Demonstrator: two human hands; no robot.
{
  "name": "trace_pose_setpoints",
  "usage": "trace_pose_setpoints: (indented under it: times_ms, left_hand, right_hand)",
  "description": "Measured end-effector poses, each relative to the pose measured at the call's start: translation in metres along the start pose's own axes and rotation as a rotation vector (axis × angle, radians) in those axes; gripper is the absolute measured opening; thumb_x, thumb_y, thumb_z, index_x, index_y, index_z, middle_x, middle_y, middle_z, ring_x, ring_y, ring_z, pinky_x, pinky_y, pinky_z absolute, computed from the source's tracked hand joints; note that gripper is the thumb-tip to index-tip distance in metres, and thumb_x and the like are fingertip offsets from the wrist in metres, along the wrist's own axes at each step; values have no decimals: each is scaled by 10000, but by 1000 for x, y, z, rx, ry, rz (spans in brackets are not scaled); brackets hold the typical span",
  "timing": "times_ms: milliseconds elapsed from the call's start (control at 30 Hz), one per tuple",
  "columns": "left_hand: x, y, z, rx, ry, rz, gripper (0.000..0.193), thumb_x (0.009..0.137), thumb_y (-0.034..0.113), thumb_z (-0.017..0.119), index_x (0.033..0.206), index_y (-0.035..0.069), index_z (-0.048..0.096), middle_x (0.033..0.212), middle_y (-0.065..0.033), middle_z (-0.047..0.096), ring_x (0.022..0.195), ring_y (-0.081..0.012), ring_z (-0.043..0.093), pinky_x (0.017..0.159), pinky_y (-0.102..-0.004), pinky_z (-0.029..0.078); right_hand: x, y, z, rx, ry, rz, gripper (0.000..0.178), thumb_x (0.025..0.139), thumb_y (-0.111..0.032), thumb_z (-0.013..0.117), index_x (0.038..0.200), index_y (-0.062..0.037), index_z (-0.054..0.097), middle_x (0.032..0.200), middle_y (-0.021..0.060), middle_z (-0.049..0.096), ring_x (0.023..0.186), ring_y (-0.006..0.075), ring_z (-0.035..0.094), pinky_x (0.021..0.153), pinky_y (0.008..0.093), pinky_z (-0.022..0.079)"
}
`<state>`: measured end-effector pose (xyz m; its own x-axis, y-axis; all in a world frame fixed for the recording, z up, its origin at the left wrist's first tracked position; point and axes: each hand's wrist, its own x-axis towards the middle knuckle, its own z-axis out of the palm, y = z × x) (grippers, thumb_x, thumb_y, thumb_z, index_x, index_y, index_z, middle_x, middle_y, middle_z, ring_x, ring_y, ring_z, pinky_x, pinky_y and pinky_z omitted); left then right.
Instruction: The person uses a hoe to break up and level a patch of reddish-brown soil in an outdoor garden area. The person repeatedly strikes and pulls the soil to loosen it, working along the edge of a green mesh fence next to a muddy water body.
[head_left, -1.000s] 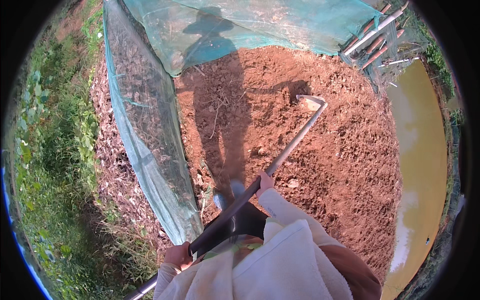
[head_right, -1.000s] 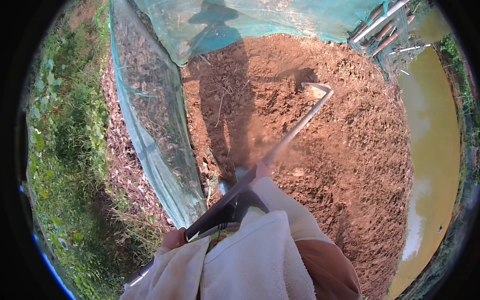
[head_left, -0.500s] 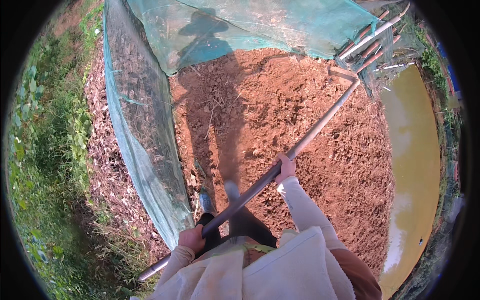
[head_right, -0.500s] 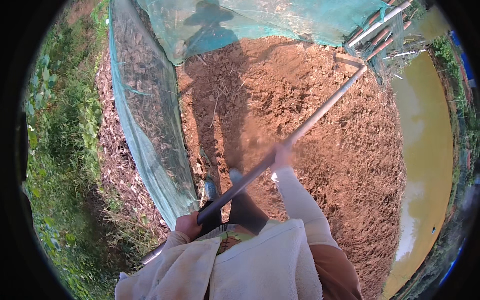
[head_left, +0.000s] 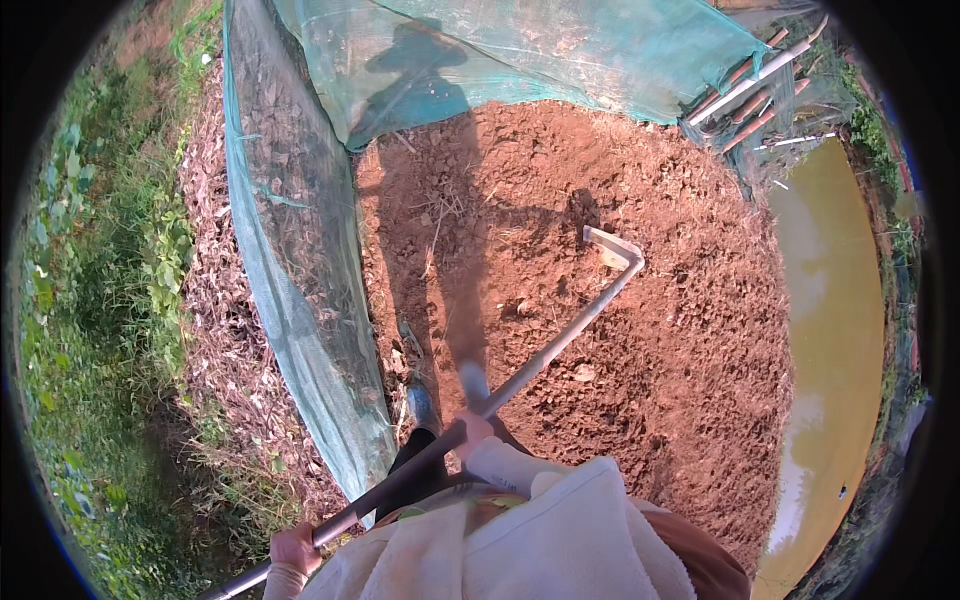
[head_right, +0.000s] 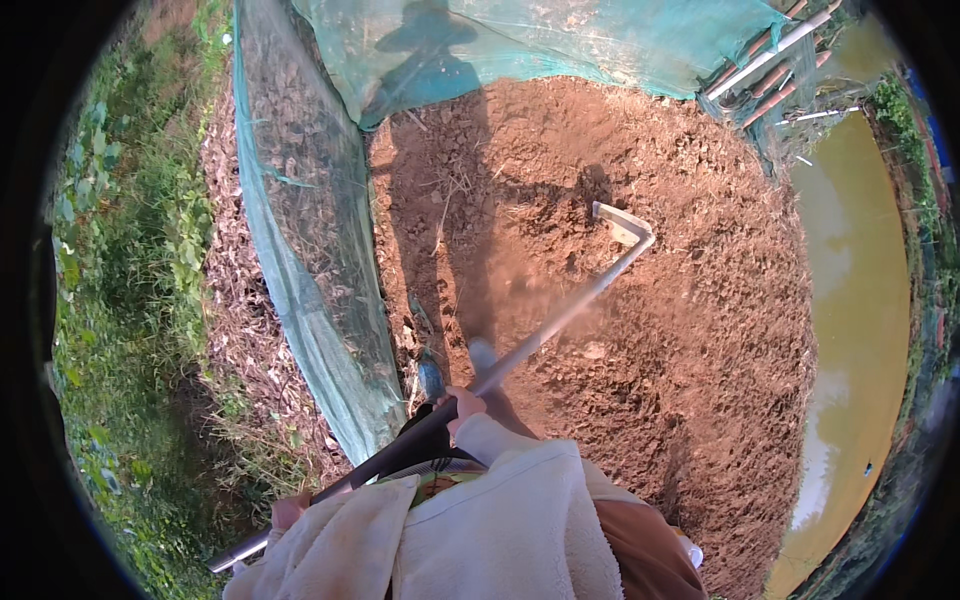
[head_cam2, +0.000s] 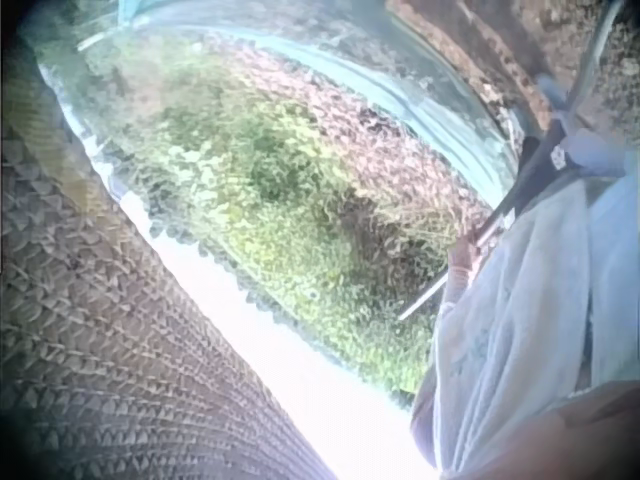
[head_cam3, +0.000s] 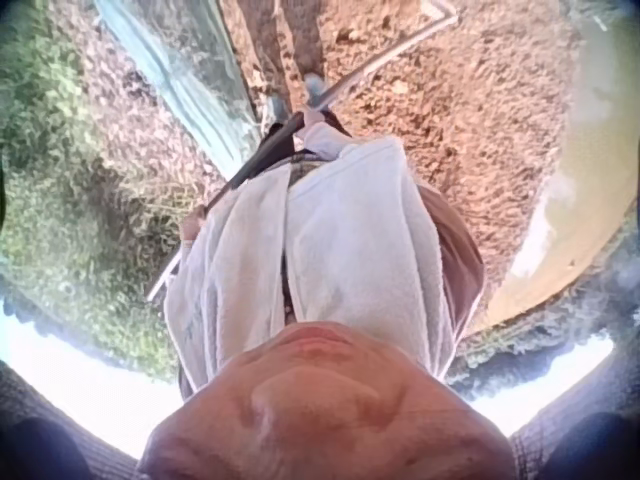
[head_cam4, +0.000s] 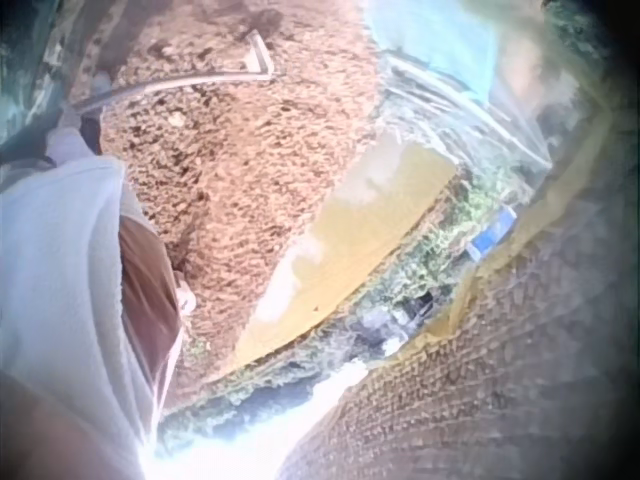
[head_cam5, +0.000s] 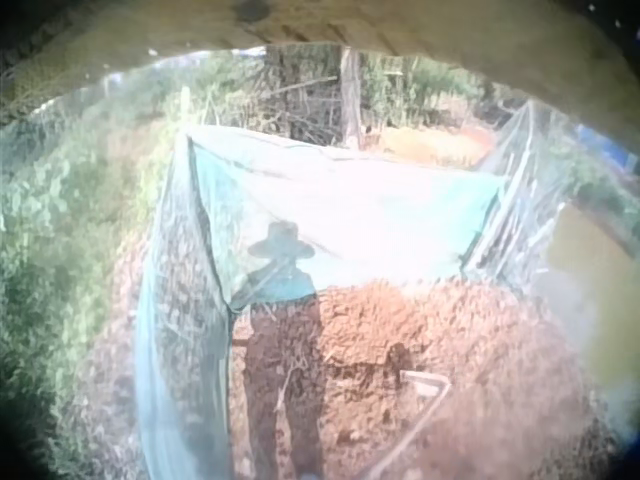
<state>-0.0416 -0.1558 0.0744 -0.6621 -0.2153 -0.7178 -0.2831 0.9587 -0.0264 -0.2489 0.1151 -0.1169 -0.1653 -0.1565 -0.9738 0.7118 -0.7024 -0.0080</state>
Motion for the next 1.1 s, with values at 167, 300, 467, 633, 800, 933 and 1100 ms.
trace_pose_setpoints:
  times_ms: [167,300,467,633,800,933,1100]
  left_hand:
    - [2,-23,25,11,115,59,154,586,178,647,667,122,528,591,-72,575,534,-267,579,502,-374,460]
    - [61,37,20,-66,234,147,145,605,167,622,687,114,516,569,-94,561,534,-292,575,497,-394,462]
    - [114,140,-31,-230,57,257,169,687,217,570,787,96,510,623,-135,582,600,-324,586,536,-440,454]
    - [101,162,-57,-235,-130,271,218,698,247,569,839,88,519,640,-142,592,625,-334,591,580,-449,455]
    - [33,70,-39,-109,-225,22,176,651,234,595,767,108,555,638,-133,595,620,-316,595,574,-433,458]
    - [-29,-6,-18,2,-50,-56,116,609,202,615,688,125,578,582,-106,575,573,-300,583,538,-397,459]
    - [-34,-32,5,-10,58,-55,112,591,198,622,658,120,579,588,-98,577,574,-294,583,523,-389,461]
  right_hand:
    - [-10,-1,1,-26,-80,18,112,726,-24,551,772,-5,450,663,119,466,612,258,500,599,414,454]
    - [-33,-86,12,3,-215,-148,110,750,-80,538,768,-30,442,642,114,463,610,251,473,641,432,430]
    - [-23,-234,25,-39,-147,-581,139,780,-132,567,804,-87,437,615,50,452,547,188,471,544,377,447]
    - [34,-246,13,-180,61,-636,120,759,-74,562,773,-66,443,584,28,430,483,144,444,460,303,411]
    - [33,-99,-11,17,35,-386,121,762,-76,537,729,-75,421,551,46,420,475,168,440,450,323,407]
    - [1,-11,-24,20,-30,0,121,758,-35,550,818,-17,446,670,110,469,606,243,492,624,417,450]
    - [-11,-1,-15,-32,-26,70,134,719,-17,576,809,19,484,697,138,500,654,272,533,613,428,474]
